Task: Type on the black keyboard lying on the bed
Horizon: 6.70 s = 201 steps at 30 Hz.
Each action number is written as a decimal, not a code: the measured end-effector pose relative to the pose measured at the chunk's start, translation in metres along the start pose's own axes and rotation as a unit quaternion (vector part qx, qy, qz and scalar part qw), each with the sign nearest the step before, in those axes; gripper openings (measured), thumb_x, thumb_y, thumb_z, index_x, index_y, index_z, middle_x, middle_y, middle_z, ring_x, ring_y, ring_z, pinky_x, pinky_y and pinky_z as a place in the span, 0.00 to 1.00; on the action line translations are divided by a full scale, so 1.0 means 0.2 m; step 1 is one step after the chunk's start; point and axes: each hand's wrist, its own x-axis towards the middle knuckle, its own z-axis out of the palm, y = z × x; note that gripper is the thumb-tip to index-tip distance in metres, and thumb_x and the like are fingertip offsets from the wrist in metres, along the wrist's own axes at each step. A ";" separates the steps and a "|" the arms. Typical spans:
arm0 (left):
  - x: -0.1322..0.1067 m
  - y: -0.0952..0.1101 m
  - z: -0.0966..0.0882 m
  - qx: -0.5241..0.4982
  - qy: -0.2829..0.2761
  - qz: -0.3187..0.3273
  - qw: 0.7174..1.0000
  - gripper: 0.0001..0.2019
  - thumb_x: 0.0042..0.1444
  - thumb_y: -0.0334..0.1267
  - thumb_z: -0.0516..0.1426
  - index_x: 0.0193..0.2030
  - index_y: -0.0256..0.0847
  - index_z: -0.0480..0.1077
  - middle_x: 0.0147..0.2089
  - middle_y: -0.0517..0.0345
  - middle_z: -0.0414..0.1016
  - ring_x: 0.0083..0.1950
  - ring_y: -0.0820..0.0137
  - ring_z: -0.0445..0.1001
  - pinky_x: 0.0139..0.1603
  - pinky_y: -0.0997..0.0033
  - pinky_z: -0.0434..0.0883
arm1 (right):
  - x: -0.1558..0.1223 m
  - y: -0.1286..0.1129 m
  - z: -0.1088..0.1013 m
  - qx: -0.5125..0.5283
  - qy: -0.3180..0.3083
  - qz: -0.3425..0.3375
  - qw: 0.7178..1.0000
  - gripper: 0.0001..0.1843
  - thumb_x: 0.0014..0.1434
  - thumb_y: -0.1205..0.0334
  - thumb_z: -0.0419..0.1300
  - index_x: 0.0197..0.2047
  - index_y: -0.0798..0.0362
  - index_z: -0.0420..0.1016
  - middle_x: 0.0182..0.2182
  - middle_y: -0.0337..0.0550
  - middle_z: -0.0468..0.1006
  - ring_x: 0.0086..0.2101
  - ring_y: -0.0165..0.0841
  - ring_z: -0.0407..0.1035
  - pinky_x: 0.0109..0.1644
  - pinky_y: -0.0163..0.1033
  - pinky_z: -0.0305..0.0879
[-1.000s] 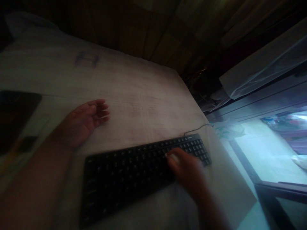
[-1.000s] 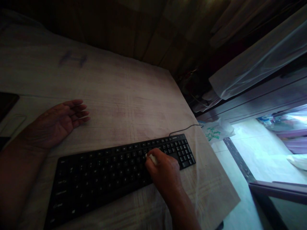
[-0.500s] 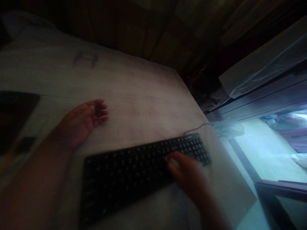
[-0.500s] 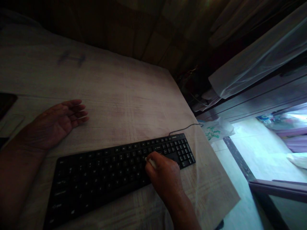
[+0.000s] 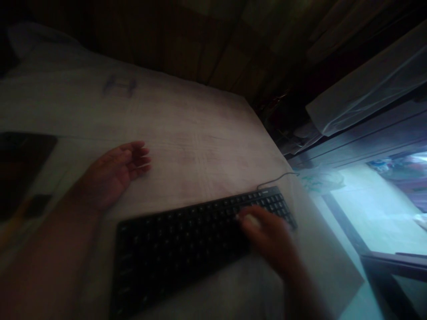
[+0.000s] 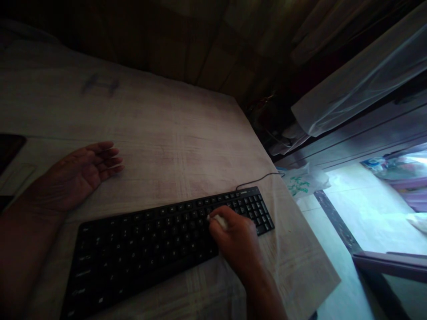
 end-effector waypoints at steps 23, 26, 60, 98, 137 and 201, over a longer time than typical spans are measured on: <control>0.03 -0.02 -0.01 0.020 0.035 0.019 0.999 0.16 0.40 0.40 0.67 0.38 0.41 0.79 0.36 0.56 0.80 0.38 0.67 0.77 0.37 0.69 0.81 | 0.01 0.05 0.03 -0.059 0.001 -0.061 0.996 0.09 0.53 0.63 0.53 0.30 0.50 0.75 0.26 0.40 0.80 0.27 0.34 0.73 0.31 0.35 0.61; 0.03 -0.01 0.00 0.021 0.039 0.015 0.999 0.16 0.38 0.40 0.67 0.37 0.41 0.79 0.35 0.56 0.80 0.38 0.67 0.77 0.36 0.69 0.81 | -0.01 0.05 0.02 -0.066 -0.006 -0.059 0.996 0.09 0.52 0.63 0.53 0.30 0.50 0.76 0.25 0.40 0.79 0.26 0.33 0.73 0.30 0.35 0.59; 0.04 -0.01 -0.02 0.021 0.054 -0.006 0.998 0.11 0.44 0.36 0.62 0.38 0.43 0.78 0.35 0.56 0.80 0.38 0.66 0.77 0.37 0.70 0.80 | -0.01 0.11 -0.05 -0.018 0.043 -0.015 0.999 0.11 0.57 0.56 0.55 0.33 0.50 0.77 0.24 0.40 0.79 0.25 0.34 0.72 0.29 0.36 0.62; 0.03 -0.01 -0.02 0.022 0.041 0.007 0.999 0.13 0.44 0.37 0.63 0.39 0.42 0.78 0.35 0.57 0.79 0.38 0.66 0.76 0.36 0.70 0.80 | -0.04 0.11 -0.02 -0.114 0.022 -0.053 0.992 0.11 0.56 0.61 0.53 0.31 0.49 0.77 0.24 0.39 0.79 0.25 0.33 0.72 0.29 0.35 0.57; 0.04 -0.01 -0.02 0.019 0.035 0.011 0.999 0.13 0.42 0.38 0.64 0.38 0.41 0.79 0.36 0.57 0.79 0.37 0.66 0.76 0.34 0.70 0.80 | -0.02 0.08 -0.03 -0.147 -0.092 -0.138 0.975 0.10 0.53 0.73 0.56 0.36 0.51 0.75 0.31 0.40 0.78 0.33 0.35 0.73 0.36 0.38 0.61; 0.02 -0.02 -0.02 0.016 0.008 0.021 1.000 0.12 0.47 0.37 0.63 0.40 0.42 0.78 0.37 0.56 0.80 0.40 0.66 0.77 0.39 0.68 0.79 | -0.01 -0.02 0.01 -0.095 -0.150 -0.200 0.963 0.07 0.56 0.71 0.56 0.35 0.53 0.73 0.30 0.39 0.76 0.31 0.31 0.70 0.35 0.35 0.58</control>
